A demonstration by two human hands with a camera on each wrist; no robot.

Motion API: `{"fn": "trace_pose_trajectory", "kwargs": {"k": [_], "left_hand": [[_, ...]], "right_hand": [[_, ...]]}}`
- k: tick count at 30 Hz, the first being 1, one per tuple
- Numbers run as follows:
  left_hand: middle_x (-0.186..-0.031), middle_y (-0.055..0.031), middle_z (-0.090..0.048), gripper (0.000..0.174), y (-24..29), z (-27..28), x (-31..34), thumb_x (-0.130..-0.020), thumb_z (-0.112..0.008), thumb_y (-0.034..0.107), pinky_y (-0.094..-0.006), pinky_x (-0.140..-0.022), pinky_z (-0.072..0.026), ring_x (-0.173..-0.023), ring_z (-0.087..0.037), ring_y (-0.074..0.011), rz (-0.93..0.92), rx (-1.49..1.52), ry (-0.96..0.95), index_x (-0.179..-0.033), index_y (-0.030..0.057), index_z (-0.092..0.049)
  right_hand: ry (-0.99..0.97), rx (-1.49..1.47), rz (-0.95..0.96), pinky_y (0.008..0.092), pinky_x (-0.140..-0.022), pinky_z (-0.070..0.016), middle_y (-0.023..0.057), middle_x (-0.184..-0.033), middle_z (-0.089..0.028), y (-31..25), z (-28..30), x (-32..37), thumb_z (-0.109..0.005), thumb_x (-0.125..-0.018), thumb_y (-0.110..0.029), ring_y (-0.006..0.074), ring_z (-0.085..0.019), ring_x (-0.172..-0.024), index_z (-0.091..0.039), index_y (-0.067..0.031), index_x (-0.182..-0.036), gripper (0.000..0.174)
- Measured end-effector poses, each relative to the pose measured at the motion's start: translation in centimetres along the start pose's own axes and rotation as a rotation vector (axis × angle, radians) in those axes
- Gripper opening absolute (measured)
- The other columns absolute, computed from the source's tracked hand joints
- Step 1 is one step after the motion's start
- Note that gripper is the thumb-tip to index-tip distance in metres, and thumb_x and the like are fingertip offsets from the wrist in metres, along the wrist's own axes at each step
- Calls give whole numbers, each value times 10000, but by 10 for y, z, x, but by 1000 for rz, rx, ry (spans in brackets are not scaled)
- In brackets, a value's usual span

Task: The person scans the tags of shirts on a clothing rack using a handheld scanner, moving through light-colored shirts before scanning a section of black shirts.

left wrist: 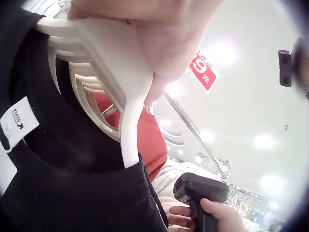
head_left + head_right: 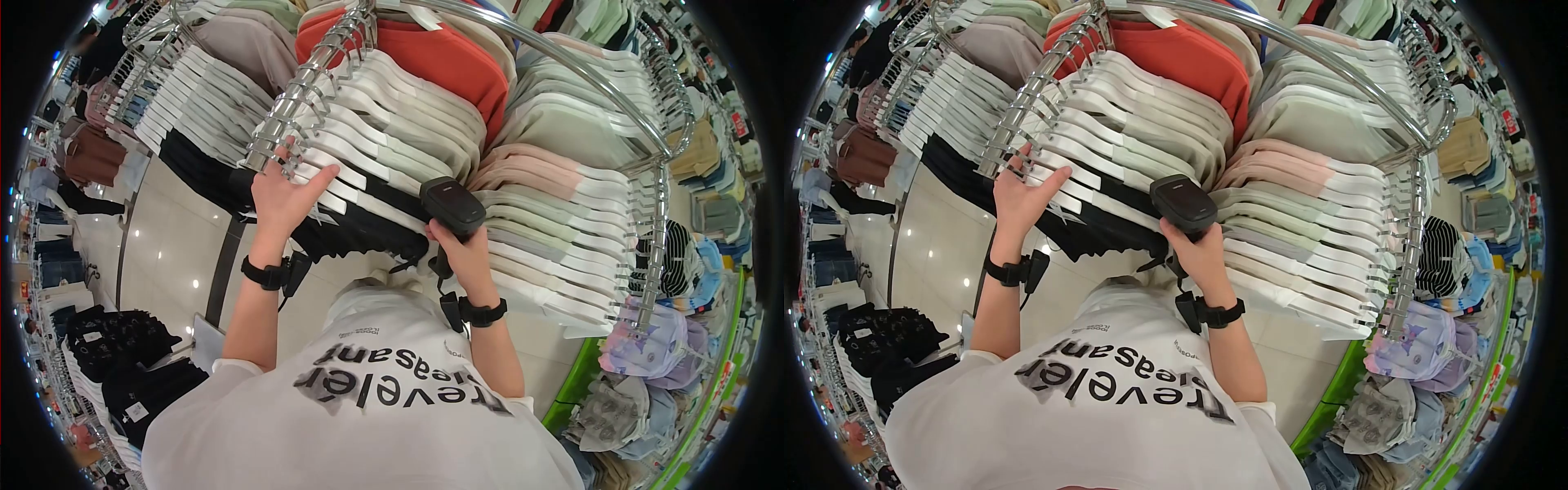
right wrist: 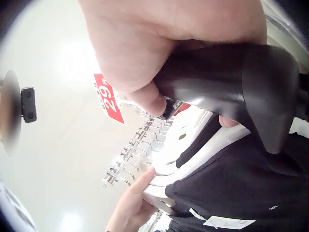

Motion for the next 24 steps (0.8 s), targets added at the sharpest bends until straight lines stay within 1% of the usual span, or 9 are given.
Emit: {"fn": "trace_pose_trajectory", "kwargs": {"k": [3,5,6,8,9,11,15,17,24], "left_hand": [[-1105,-184,-747,944,0,1,-1,-693,-927,452,-327,-936,-540,-1015,-714,-229,-15,-40,-13,-1382,-101,-596],[-1141,-196,-738,958,3,1,-1,-695,-920,455,-338,-967,-528,-1042,-708,-240,-48,-32,-28,-1389,-114,-584],[-1141,-196,-738,958,0,2,-1,-695,-920,455,-338,-967,-528,-1042,-708,-240,-48,-33,-27,-1389,-114,-584],[-1182,-206,-727,955,4,3,-2,-709,-913,435,-342,-992,-520,-1067,-705,-244,-154,-51,-42,-1408,-116,-567],[-1182,-206,-727,955,1,4,-2,-709,-913,435,-342,-992,-520,-1067,-705,-244,-155,-53,-42,-1408,-116,-567],[-1221,-217,-714,960,1,2,-2,-721,-906,409,-342,-1018,-509,-1111,-697,-244,-186,28,-89,-1443,-105,-539],[-1288,-232,-690,958,0,1,-2,-736,-896,385,-345,-1052,-489,-1194,-674,-256,-138,6,-177,-1487,-71,-512],[-1385,-206,-639,990,-3,1,-4,-712,-920,375,-368,-1017,-526,-1226,-650,-261,-182,-9,-192,-1525,7,-492],[-1349,-189,-656,974,-2,1,-3,-723,-916,355,-349,-966,-546,-1140,-663,-217,-207,17,-227,-1532,18,-492]], "right_hand": [[5,-17,9,281,-773,-523,31,-974,-752,-1,-1,1,-822,-903,-126,89,-641,-837,-738,18,-1081,243],[-29,18,-4,315,-854,-586,116,-1013,-753,2,-3,1,-758,-949,-90,196,-746,-936,-691,49,-1156,258],[-30,18,-4,315,-854,-586,116,-1013,-753,5,-2,-1,-758,-949,-90,196,-746,-936,-691,49,-1156,258],[-27,21,18,333,-867,-601,122,-1054,-742,7,-1,-5,-747,-957,-86,216,-745,-963,-687,52,-1160,253],[-27,19,18,333,-867,-601,122,-1054,-742,6,-1,-8,-747,-957,-86,216,-745,-963,-687,52,-1160,253],[41,-47,24,280,-790,-541,49,-966,-755,2,5,-15,-801,-911,-95,102,-663,-844,-735,31,-1090,229],[13,-152,16,296,-800,-584,77,-968,-749,-17,2,-27,-782,-926,-89,145,-706,-865,-730,39,-1098,221],[8,-192,6,296,-802,-588,82,-976,-746,-22,2,-34,-784,-925,-91,151,-711,-870,-726,43,-1105,232],[8,-222,-26,303,-818,-583,72,-976,-734,-28,2,-45,-791,-921,-115,157,-710,-876,-722,37,-1107,250]]}}
Point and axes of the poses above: each hand's wrist, its own x-axis away from the middle knuckle, its own z-axis out of the back of the hand, y = z × x, the point moved 10 cm from there along -x, towards the middle knuckle
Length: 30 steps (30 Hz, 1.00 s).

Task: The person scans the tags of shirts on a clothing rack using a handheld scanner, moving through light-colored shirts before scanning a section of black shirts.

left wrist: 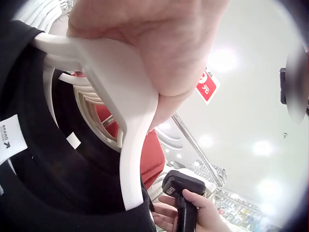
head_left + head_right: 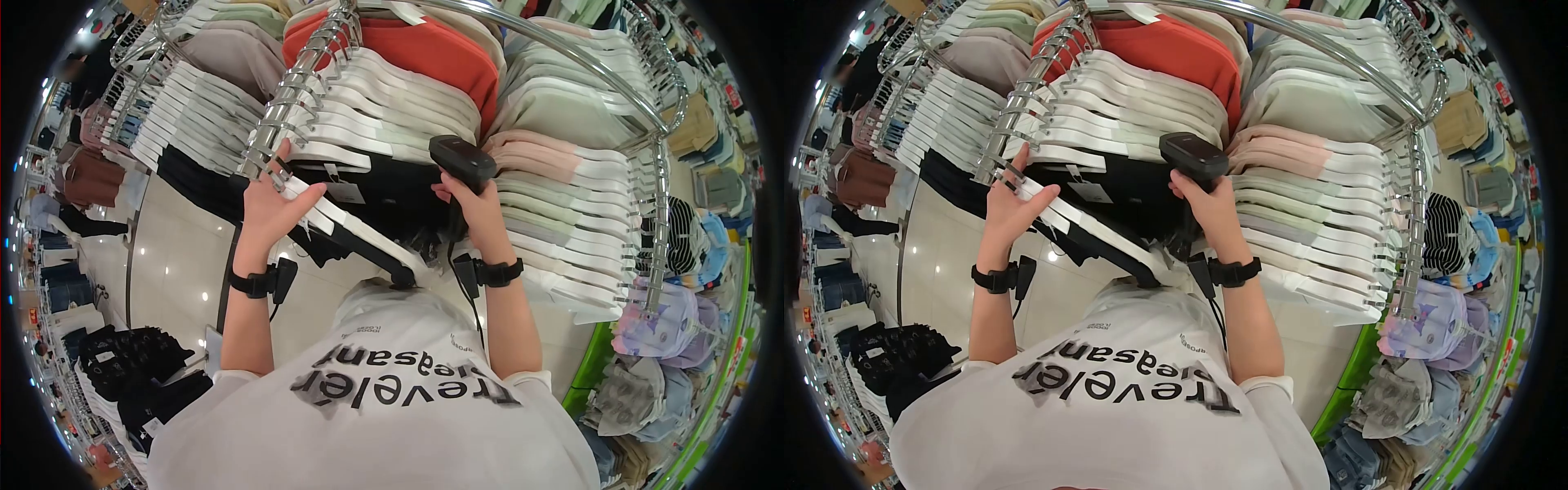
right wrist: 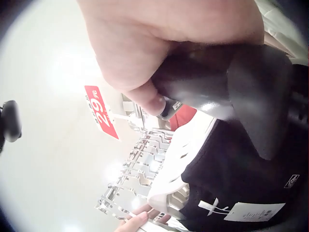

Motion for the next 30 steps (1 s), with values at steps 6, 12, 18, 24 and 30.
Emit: {"fn": "trace_pose_trajectory", "kwargs": {"k": [6,12,18,24,30], "left_hand": [[-1357,-191,-654,971,-2,-1,0,-722,-919,354,-358,-958,-554,-1097,-671,-222,17,17,-6,-1535,32,-496],[-1402,-199,-634,953,3,0,-2,-725,-918,320,-375,-969,-555,-1155,-667,-244,-6,-4,28,-1532,38,-498],[-1391,-256,-632,904,15,-3,-3,-775,-882,346,-350,-1091,-459,-1300,-616,-267,8,101,30,-1493,-56,-506],[-1253,-214,-706,880,7,-7,-8,-777,-884,363,-340,-1010,-505,-1149,-680,-241,10,83,37,-1471,-51,-536],[-1221,-206,-715,845,1,-9,-8,-820,-870,409,-346,-999,-515,-1131,-683,-230,100,128,168,-1444,-66,-556]], "right_hand": [[-8,20,9,299,-808,-571,62,-964,-730,3,0,-1,-788,-924,-122,149,-699,-862,-730,31,-1086,230],[-5,80,31,287,-800,-533,43,-961,-734,11,3,9,-807,-912,-143,111,-660,-854,-729,32,-1068,247],[3,216,64,289,-812,-514,29,-1001,-746,15,5,37,-814,-911,-171,92,-623,-889,-729,27,-1094,283],[-28,385,92,301,-794,-519,40,-991,-756,-3,-12,60,-811,-901,-165,98,-629,-862,-733,14,-1110,286],[-80,468,133,313,-820,-540,63,-982,-768,-8,-23,72,-811,-881,-123,112,-654,-856,-719,15,-1149,316]]}}
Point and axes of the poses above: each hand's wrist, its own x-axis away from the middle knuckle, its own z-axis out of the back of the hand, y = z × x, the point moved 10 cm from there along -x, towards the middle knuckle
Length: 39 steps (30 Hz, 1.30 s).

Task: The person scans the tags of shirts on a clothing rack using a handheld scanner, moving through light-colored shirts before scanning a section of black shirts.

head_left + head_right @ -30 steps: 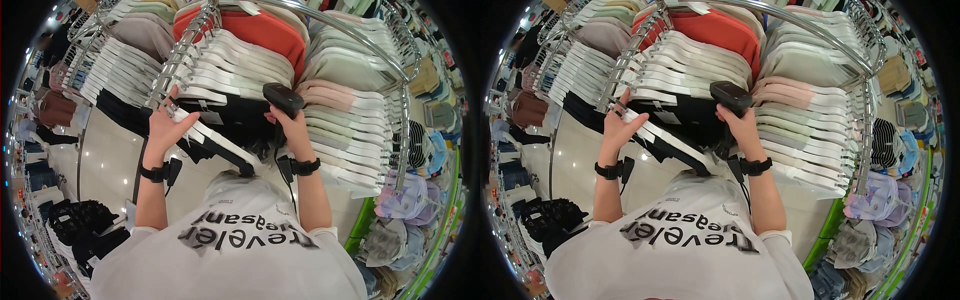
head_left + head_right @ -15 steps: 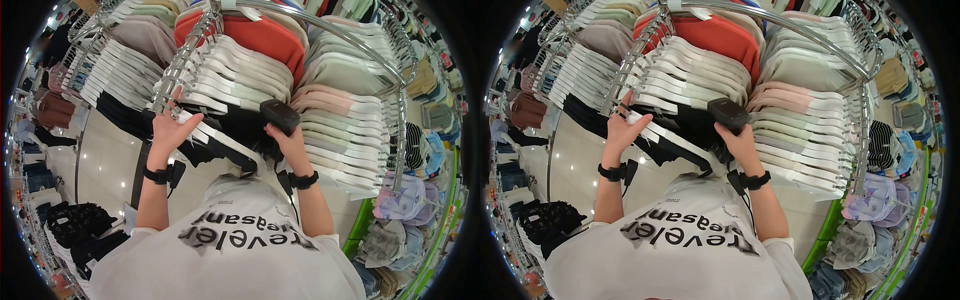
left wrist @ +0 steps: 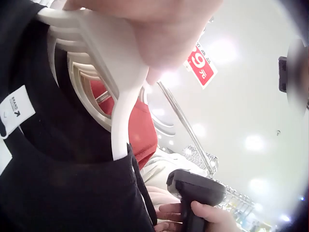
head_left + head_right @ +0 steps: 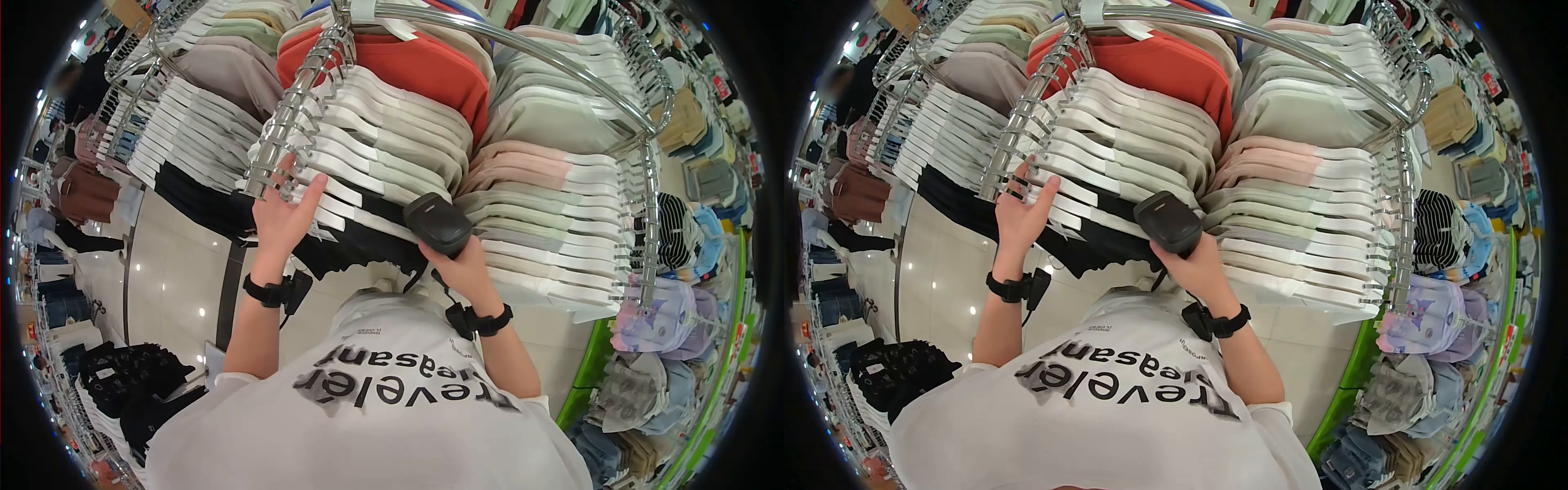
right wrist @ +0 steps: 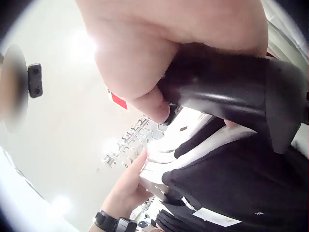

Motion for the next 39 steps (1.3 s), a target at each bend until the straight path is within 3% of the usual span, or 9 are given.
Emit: {"fn": "trace_pose_trajectory", "kwargs": {"k": [4,6,10,13,18,28,29,36,39], "left_hand": [[-1242,-213,-698,840,4,1,4,-827,-878,408,-357,-1027,-505,-1154,-668,-229,106,-48,67,-1410,-108,-562],[-1266,-224,-680,853,0,-1,4,-810,-901,385,-367,-1049,-497,-1175,-654,-232,113,63,68,-1375,-155,-559],[-1307,-209,-664,876,-4,0,1,-786,-918,386,-388,-940,-575,-1141,-671,-233,78,100,67,-1404,-117,-555],[-1256,-215,-671,871,0,-2,1,-808,-912,333,-358,-1049,-488,-1159,-640,-228,87,94,-27,-1392,-182,-523],[-1277,-187,-649,819,4,-2,0,-824,-904,291,-326,-1024,-480,-1144,-618,-197,41,175,-36,-1391,-171,-536],[-1115,-87,-704,722,1,-3,-2,-846,-888,245,-235,-886,-505,-975,-640,-101,-13,150,-108,-1412,-84,-582],[-1100,-81,-708,717,2,-3,-3,-847,-886,246,-233,-873,-508,-960,-641,-96,-28,140,-115,-1411,-79,-586],[-1055,-61,-716,702,-5,-1,0,-858,-875,239,-233,-842,-519,-917,-641,-81,-37,147,-109,-1413,-76,-583],[-1030,-56,-711,688,-5,1,1,-864,-869,226,-232,-831,-520,-899,-640,-81,-22,104,-119,-1409,-80,-583]], "right_hand": [[-95,86,-5,329,-843,-551,108,-987,-765,2,-11,3,-834,-836,-120,168,-682,-870,-700,18,-1180,394],[-86,113,165,345,-845,-560,144,-986,-757,-22,-15,6,-853,-796,-125,234,-699,-862,-684,21,-1190,453],[-89,177,200,325,-856,-546,125,-1019,-753,-26,-15,7,-870,-784,-85,156,-666,-884,-686,7,-1190,456],[-213,185,83,340,-859,-556,141,-1021,-758,-18,-16,-2,-857,-797,-128,211,-690,-892,-688,23,-1175,441],[52,-201,-41,303,-822,-516,23,-979,-743,12,10,-29,-822,-895,-146,96,-607,-886,-703,12,-1153,325],[59,-177,-62,290,-793,-504,16,-963,-727,29,19,-54,-819,-911,-212,96,-606,-871,-721,17,-1118,323],[54,-179,-60,299,-804,-551,33,-1011,-726,33,21,-61,-768,-948,-144,127,-678,-875,-707,0,-1144,250],[-11,-402,-235,339,-845,-594,60,-1180,-703,28,25,-94,-764,-953,-161,152,-676,-1008,-621,-13,-1318,419],[20,-404,-224,292,-778,-563,36,-1075,-694,21,26,-101,-826,-904,-220,140,-662,-888,-668,-18,-1196,389]]}}
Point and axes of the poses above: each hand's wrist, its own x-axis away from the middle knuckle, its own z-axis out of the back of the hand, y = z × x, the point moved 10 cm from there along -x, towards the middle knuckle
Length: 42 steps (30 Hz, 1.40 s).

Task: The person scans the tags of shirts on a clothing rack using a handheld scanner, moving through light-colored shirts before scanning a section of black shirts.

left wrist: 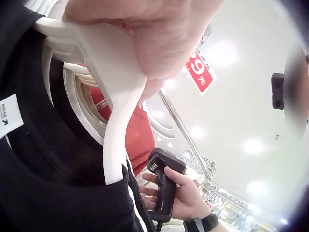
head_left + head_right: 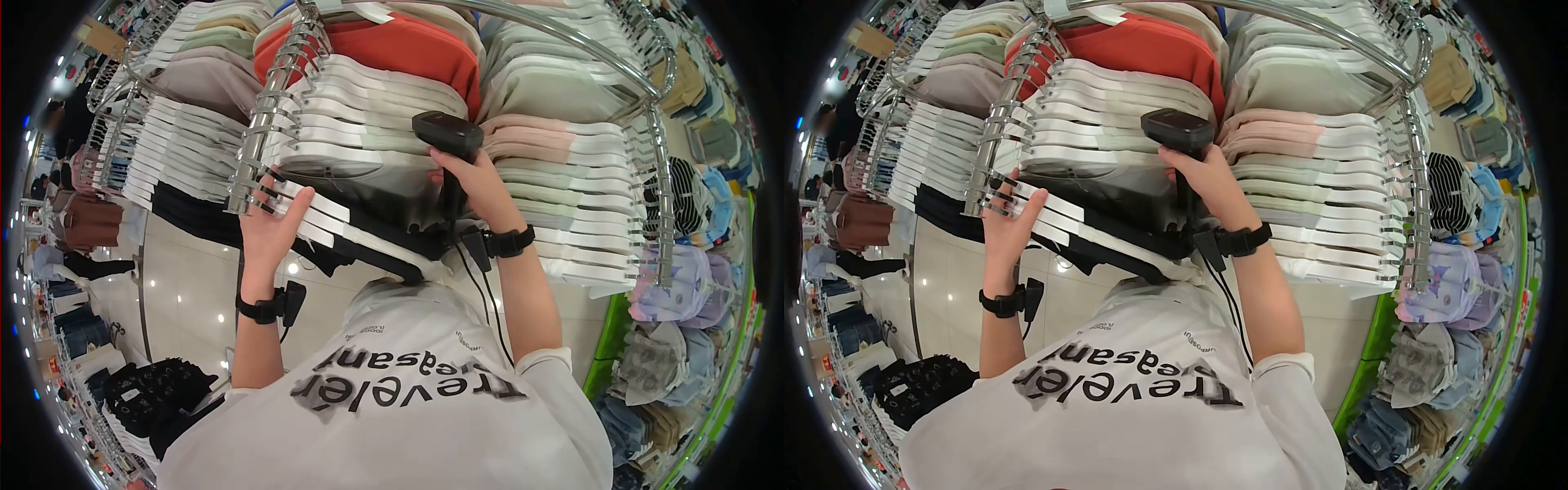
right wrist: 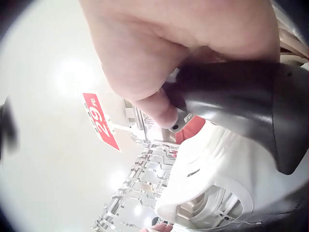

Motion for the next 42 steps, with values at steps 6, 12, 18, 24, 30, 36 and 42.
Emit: {"fn": "trace_pose_trajectory", "kwargs": {"k": [6,12,18,24,30,36,42], "left_hand": [[-1017,-68,-705,716,-10,2,0,-853,-879,206,-238,-815,-528,-901,-644,-93,-40,57,14,-1414,-100,-556],[-1047,-80,-702,738,-7,1,1,-852,-881,207,-241,-820,-532,-912,-652,-103,1,83,19,-1428,-103,-539],[-1095,-106,-708,771,-5,-1,1,-856,-872,203,-267,-859,-540,-949,-660,-122,23,17,60,-1472,-88,-511],[-1206,-135,-687,783,6,-6,-1,-854,-873,208,-294,-923,-530,-1038,-654,-146,-16,51,79,-1488,-68,-505],[-1296,-163,-652,767,6,-6,-3,-848,-877,223,-341,-1018,-491,-1151,-621,-189,-42,50,107,-1467,-66,-526],[-1350,-187,-641,775,4,-5,-1,-837,-885,253,-367,-1050,-477,-1206,-612,-226,-4,56,122,-1460,-53,-540],[-1329,-169,-649,722,12,-3,0,-820,-903,255,-368,-1030,-484,-1193,-610,-221,-78,140,165,-1390,-52,-583]], "right_hand": [[8,-28,-6,308,-777,-568,48,-1095,-703,7,3,-10,-828,-899,-225,150,-663,-904,-684,-2,-1188,392],[43,17,13,292,-748,-546,30,-1004,-710,6,3,-7,-823,-901,-216,132,-652,-839,-704,-4,-1121,327],[-21,109,87,268,-697,-488,4,-834,-682,5,-6,13,-786,-926,-179,90,-606,-756,-710,-11,-997,198],[-11,91,43,268,-693,-481,1,-840,-679,11,-5,49,-780,-926,-148,91,-599,-752,-714,-13,-1004,170],[88,85,27,297,-705,-626,66,-1035,-713,1,12,85,-769,-936,-79,152,-708,-908,-670,12,-1180,278],[170,111,53,310,-685,-627,86,-1090,-717,-8,35,116,-753,-941,-49,198,-739,-925,-655,8,-1227,308],[240,163,61,314,-640,-617,86,-1130,-735,-7,44,135,-730,-968,-89,202,-752,-886,-688,1,-1230,280]]}}
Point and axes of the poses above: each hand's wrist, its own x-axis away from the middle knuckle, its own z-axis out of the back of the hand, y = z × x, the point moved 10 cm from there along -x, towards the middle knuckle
